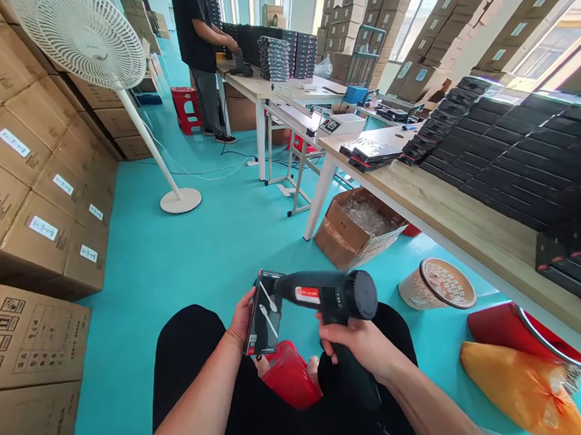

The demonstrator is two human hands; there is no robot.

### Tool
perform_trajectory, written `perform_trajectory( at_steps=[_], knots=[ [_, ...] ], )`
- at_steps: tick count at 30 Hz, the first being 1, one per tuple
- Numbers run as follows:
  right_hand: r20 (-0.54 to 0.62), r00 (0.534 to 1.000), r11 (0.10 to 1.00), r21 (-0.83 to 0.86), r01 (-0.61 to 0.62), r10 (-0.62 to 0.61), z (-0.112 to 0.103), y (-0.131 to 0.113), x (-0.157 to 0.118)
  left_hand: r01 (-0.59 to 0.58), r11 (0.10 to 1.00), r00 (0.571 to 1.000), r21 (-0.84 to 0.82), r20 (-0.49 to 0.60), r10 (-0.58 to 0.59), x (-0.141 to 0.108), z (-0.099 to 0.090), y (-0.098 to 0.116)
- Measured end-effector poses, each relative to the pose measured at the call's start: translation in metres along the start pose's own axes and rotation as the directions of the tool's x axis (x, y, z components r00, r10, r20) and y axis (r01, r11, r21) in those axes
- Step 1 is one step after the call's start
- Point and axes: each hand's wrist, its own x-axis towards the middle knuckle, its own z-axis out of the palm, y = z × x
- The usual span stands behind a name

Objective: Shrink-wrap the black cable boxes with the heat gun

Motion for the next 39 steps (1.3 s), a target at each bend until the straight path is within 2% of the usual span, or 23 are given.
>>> perform_trajectory(
  at_steps=[2,3,4,7,8,13,17,21,26,31,34,37,39],
  knots=[
    [0.134,0.991,1.0,0.001,0.002,-0.002,0.006,-0.011,0.005,-0.015,1.0,0.999,0.013,-0.036,0.016,0.002,-0.001,-0.002],
    [0.155,0.988,1.0,-0.001,0.014,-0.014,0.008,-0.016,0.007,-0.017,1.0,0.999,0.019,-0.049,0.017,0.002,-0.001,-0.002],
    [0.127,0.991,1.0,-0.002,0.03,-0.029,0.008,-0.021,0.01,-0.016,1.0,0.998,0.024,-0.056,0.017,0.002,-0.001,-0.002],
    [-0.087,0.995,0.999,-0.002,0.045,-0.044,0.004,-0.033,0.019,-0.001,0.999,0.999,0.048,-0.037,0.003,-0.001,0.001,0.0],
    [-0.116,0.993,1.0,0.003,0.031,-0.031,0.002,-0.037,0.022,-0.004,0.999,0.999,0.046,-0.032,0.006,-0.002,0.001,0.001],
    [-0.001,0.999,0.999,0.018,-0.032,0.032,-0.003,-0.044,0.029,-0.032,0.999,0.998,0.021,-0.05,0.033,-0.001,0.0,0.002],
    [-0.1,0.995,1.0,0.029,-0.011,0.013,0.003,-0.045,0.027,-0.03,0.998,0.998,0.046,-0.053,0.032,0.001,-0.001,0.002],
    [-0.028,0.998,0.999,0.014,-0.051,0.051,0.008,-0.047,0.025,-0.022,0.997,0.998,0.071,-0.059,0.026,0.001,-0.001,0.002],
    [-0.123,0.992,1.0,-0.029,-0.01,0.007,-0.014,-0.044,0.032,-0.035,0.999,0.999,0.011,-0.036,0.035,-0.002,0.003,0.002],
    [-0.03,0.999,0.998,-0.064,-0.021,0.019,-0.037,-0.04,0.03,-0.051,0.999,0.999,-0.013,-0.011,0.051,-0.002,0.005,0.002],
    [0.05,0.996,0.989,-0.13,-0.067,0.074,-0.039,-0.04,0.019,-0.036,0.999,0.999,0.01,0.006,0.036,-0.002,0.003,0.005],
    [0.16,0.973,0.959,-0.255,-0.124,0.168,-0.038,-0.041,0.012,-0.016,1.0,0.999,0.012,0.03,0.015,-0.002,-0.001,0.007],
    [0.166,0.977,0.964,-0.25,-0.089,0.133,-0.035,-0.04,0.013,-0.02,1.0,0.999,0.011,0.038,0.019,-0.002,-0.002,0.008]
  ],
)
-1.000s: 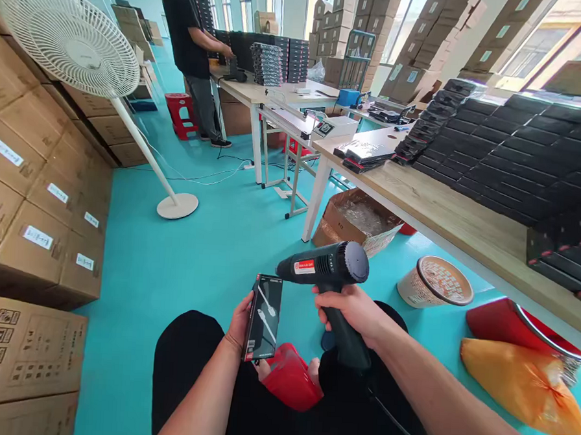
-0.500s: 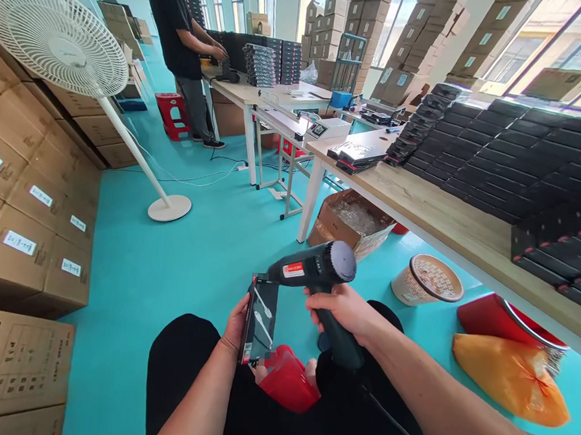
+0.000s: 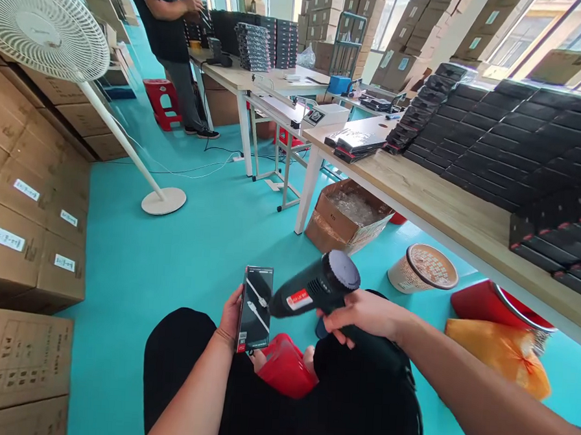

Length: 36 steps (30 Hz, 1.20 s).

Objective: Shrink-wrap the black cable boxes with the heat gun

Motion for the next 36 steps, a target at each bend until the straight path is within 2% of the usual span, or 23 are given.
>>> perform_trajectory(
  at_steps=[2,4,5,8,10,11,13,15,17,19,21,23,25,26,27,30,31,34,36],
  knots=[
    [-0.081,0.994,0.996,0.05,0.078,-0.073,0.004,0.002,0.004,-0.017,1.0,1.0,0.001,-0.01,0.017,-0.001,0.0,0.001],
    [-0.116,0.989,0.993,0.063,0.098,-0.09,0.008,0.009,0.005,-0.026,1.0,0.999,0.003,-0.025,0.026,-0.002,0.001,0.001],
    [-0.083,0.994,0.996,0.05,0.075,-0.071,0.011,0.014,0.003,-0.027,1.0,0.999,0.0,-0.028,0.027,-0.003,0.002,0.001],
    [0.124,0.991,0.999,-0.027,-0.046,0.049,0.016,0.031,-0.008,-0.051,0.998,0.999,-0.025,-0.016,0.05,-0.004,0.005,0.002],
    [0.186,0.978,0.995,-0.061,-0.081,0.091,0.018,0.038,-0.015,-0.075,0.996,0.997,-0.046,-0.009,0.075,-0.003,0.005,0.002],
    [0.163,0.984,0.997,-0.052,-0.065,0.073,0.019,0.04,-0.017,-0.076,0.996,0.997,-0.05,-0.011,0.076,-0.002,0.005,0.003],
    [0.034,0.999,1.0,0.001,0.021,-0.021,0.022,0.039,-0.017,-0.054,0.998,0.998,-0.045,-0.023,0.053,-0.001,0.002,0.004],
    [-0.08,0.992,0.994,0.045,0.103,-0.099,0.024,0.037,-0.017,-0.034,0.999,0.999,-0.031,-0.037,0.033,-0.001,0.0,0.005],
    [-0.056,0.995,0.996,0.03,0.085,-0.083,0.029,0.037,-0.019,-0.05,0.999,0.997,-0.022,-0.051,0.049,-0.001,0.0,0.005],
    [0.073,0.997,0.999,-0.043,-0.01,0.014,0.035,0.04,-0.02,-0.08,0.996,0.994,-0.026,-0.072,0.078,-0.001,0.003,0.004],
    [0.143,0.989,0.994,-0.099,-0.036,0.05,0.041,0.04,-0.018,-0.083,0.996,0.991,-0.029,-0.106,0.079,-0.001,0.007,0.002],
    [0.075,0.996,0.997,-0.055,0.056,-0.052,0.047,0.036,-0.009,-0.052,0.998,0.988,-0.022,-0.148,0.048,-0.001,0.009,0.0],
    [-0.06,0.981,0.982,0.004,0.186,-0.186,0.05,0.027,0.001,-0.015,1.0,0.984,-0.014,-0.179,0.012,-0.003,0.011,0.0],
    [-0.083,0.972,0.975,0.004,0.222,-0.221,0.05,0.021,0.005,0.001,1.0,0.982,-0.012,-0.187,-0.003,-0.003,0.011,0.0],
    [-0.061,0.971,0.973,-0.016,0.23,-0.23,0.05,0.016,0.008,0.007,1.0,0.982,-0.011,-0.191,-0.009,-0.004,0.012,0.0],
    [0.141,0.974,0.974,-0.123,0.192,-0.175,0.047,0.005,0.009,-0.013,1.0,0.978,0.0,-0.208,0.012,-0.006,0.015,0.001],
    [0.146,0.974,0.97,-0.142,0.196,-0.175,0.046,0.003,0.009,-0.015,1.0,0.977,0.006,-0.214,0.016,-0.006,0.017,0.001],
    [-0.047,0.966,0.958,-0.147,0.245,-0.254,0.044,0.001,0.016,-0.019,1.0,0.981,-0.002,-0.194,0.018,-0.005,0.018,0.001],
    [-0.097,0.958,0.956,-0.149,0.254,-0.27,0.043,0.001,0.02,0.0,1.0,0.983,-0.011,-0.182,-0.002,-0.005,0.017,0.002]
  ],
)
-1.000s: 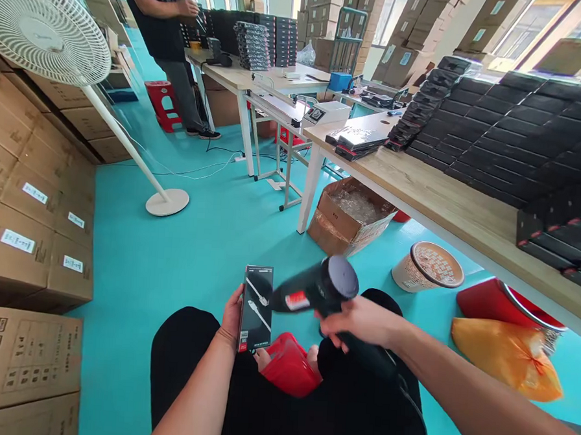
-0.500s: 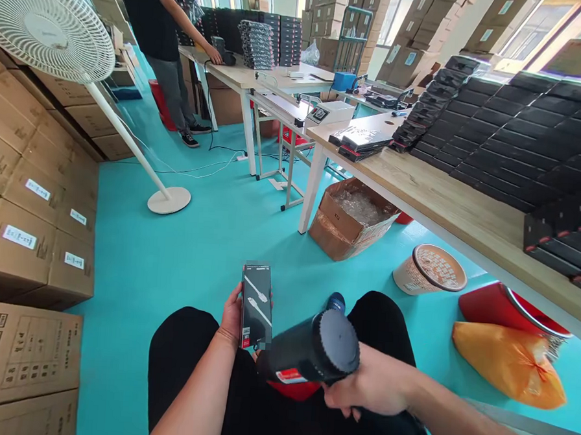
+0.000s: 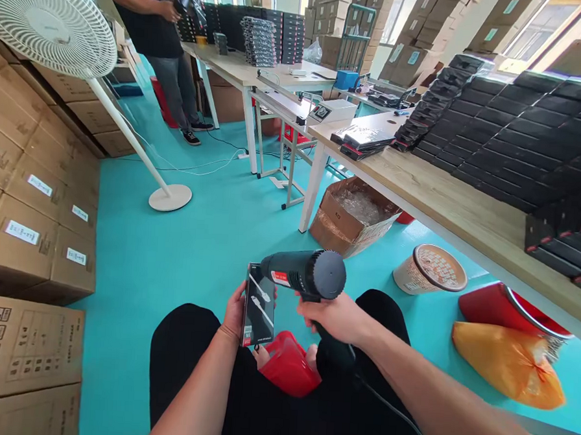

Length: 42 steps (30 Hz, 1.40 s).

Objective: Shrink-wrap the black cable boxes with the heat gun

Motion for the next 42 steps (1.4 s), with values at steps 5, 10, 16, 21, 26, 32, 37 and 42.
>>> perform_trajectory(
  at_steps=[5,10,16,21,26,32,37,42],
  knots=[
    [0.404,0.91,0.995,-0.066,-0.074,0.094,-0.006,0.006,-0.014,-0.061,0.997,0.997,-0.056,0.046,0.064,0.001,-0.001,0.003],
    [0.053,0.988,0.985,0.089,-0.147,0.143,-0.023,0.022,-0.015,-0.073,0.992,0.997,-0.104,0.033,0.076,0.001,0.004,0.002],
    [0.203,0.955,0.97,0.06,-0.234,0.218,-0.03,0.036,-0.022,-0.067,0.988,0.996,-0.139,0.042,0.074,0.0,0.006,0.004],
    [0.17,0.959,0.967,0.084,-0.242,0.226,-0.018,0.051,-0.043,-0.107,0.982,0.991,-0.153,0.063,0.118,-0.001,0.006,0.002],
    [0.174,0.952,0.935,0.209,-0.286,0.252,0.004,0.062,-0.054,-0.149,0.976,0.987,-0.16,0.034,0.156,-0.004,0.008,0.004],
    [-0.05,0.965,0.882,0.419,-0.215,0.259,0.017,0.065,-0.061,-0.275,0.951,0.954,-0.145,-0.163,0.251,0.0,0.01,0.008],
    [0.075,0.974,0.836,0.501,-0.224,0.216,0.024,0.06,-0.056,-0.438,0.888,0.838,-0.139,-0.421,0.347,0.014,-0.004,0.012],
    [-0.105,0.97,0.822,0.555,-0.126,0.219,0.029,0.056,-0.039,-0.422,0.884,0.866,-0.199,-0.376,0.329,0.022,-0.019,0.01]
  ],
)
